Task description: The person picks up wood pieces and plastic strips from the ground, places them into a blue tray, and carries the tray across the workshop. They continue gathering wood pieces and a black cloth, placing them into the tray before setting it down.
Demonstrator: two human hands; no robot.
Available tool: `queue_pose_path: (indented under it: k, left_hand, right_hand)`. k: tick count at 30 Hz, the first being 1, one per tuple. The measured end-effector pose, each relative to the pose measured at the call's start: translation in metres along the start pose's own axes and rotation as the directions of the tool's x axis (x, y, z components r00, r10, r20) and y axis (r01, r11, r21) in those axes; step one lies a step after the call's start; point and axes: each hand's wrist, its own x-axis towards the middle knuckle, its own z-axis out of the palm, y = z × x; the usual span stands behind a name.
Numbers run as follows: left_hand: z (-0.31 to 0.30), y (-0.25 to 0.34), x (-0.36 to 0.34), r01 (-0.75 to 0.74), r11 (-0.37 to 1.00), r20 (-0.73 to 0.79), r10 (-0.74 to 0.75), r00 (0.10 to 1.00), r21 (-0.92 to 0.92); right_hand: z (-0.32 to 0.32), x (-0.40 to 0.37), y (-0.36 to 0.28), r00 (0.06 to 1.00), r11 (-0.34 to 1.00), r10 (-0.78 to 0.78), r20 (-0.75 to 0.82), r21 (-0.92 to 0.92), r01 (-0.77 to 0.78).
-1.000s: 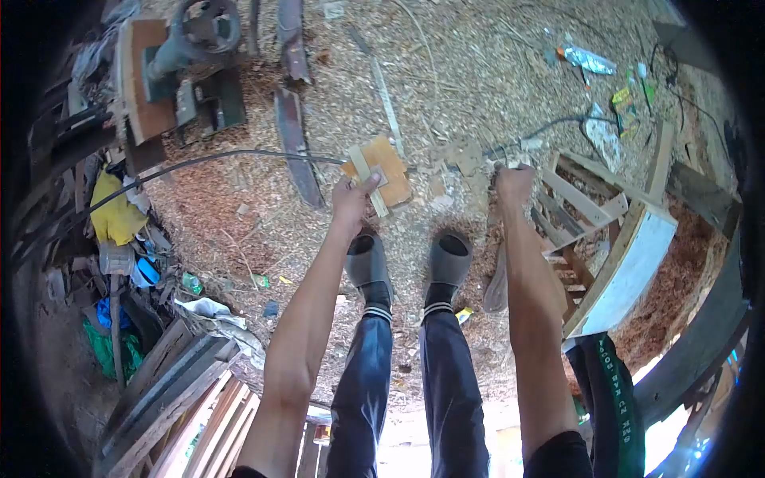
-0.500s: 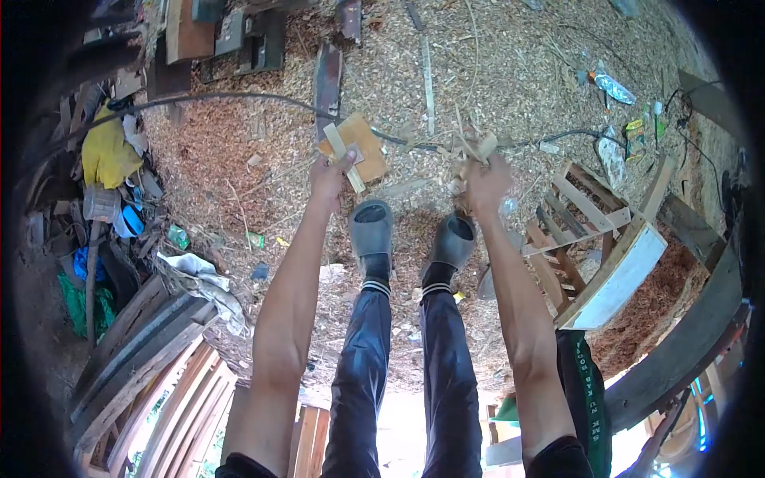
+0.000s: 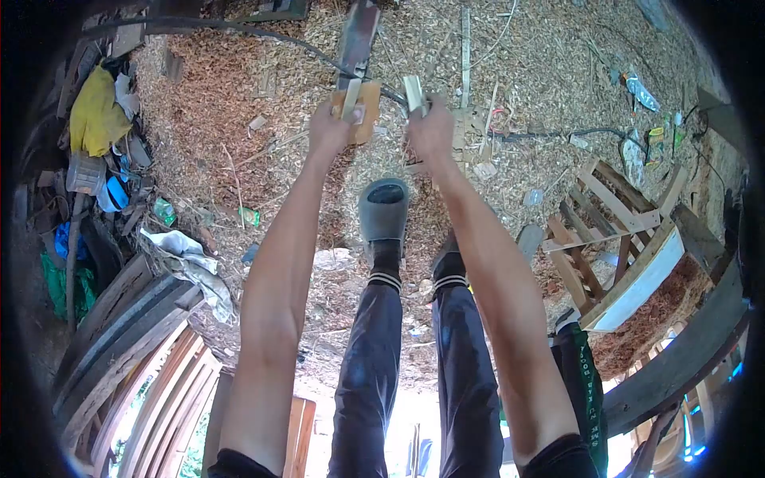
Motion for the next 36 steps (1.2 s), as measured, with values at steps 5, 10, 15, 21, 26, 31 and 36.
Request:
queue_pose_path:
  k: [5, 10, 15, 21, 26, 31, 36]
  left_hand:
    - [0.002, 0.010, -0.005, -0.025, 0.981, -0.082, 0.042, 0.996, 0.193]
    - [-0.011, -0.016, -0.030, -0.027, 0.999, -0.097, 0.024, 0.995, -0.037]
    - [-0.028, -0.041, -0.060, -0.068, 0.996, -0.076, 0.064, 0.995, -0.052]
    - [-0.035, -0.038, -0.108, 0.168, 0.881, 0.102, -0.137, 0.985, -0.441]
    - [-0.041, -0.011, -0.171, 0.279, 0.672, 0.102, -0.291, 0.951, -0.686]
    - [-0.044, 0.012, -0.209, 0.332, 0.512, 0.185, -0.317, 0.930, -0.792]
    - [-0.012, 0.072, -0.202, 0.327, 0.590, 0.249, -0.213, 0.945, -0.738]
  right_hand:
    - [-0.041, 0.031, 0.021, 0.987, 0.941, -0.132, -0.094, -0.323, 0.095]
    - [-0.045, 0.047, 0.039, 0.998, 0.876, -0.024, 0.051, -0.480, 0.045]
    - [-0.028, 0.035, 0.034, 0.989, 0.943, 0.135, -0.058, -0.298, -0.146]
    - [-0.048, 0.021, 0.042, 0.991, 0.969, 0.121, -0.049, -0.211, -0.129]
    - [-0.111, 0.006, 0.030, 0.993, 0.992, 0.114, 0.007, -0.051, -0.114]
    - [-0.146, -0.015, 0.025, 0.937, 0.832, 0.206, 0.283, 0.454, -0.320]
    - [-0.159, -0.033, -0.013, 0.912, 0.957, 0.135, 0.387, 0.186, -0.221]
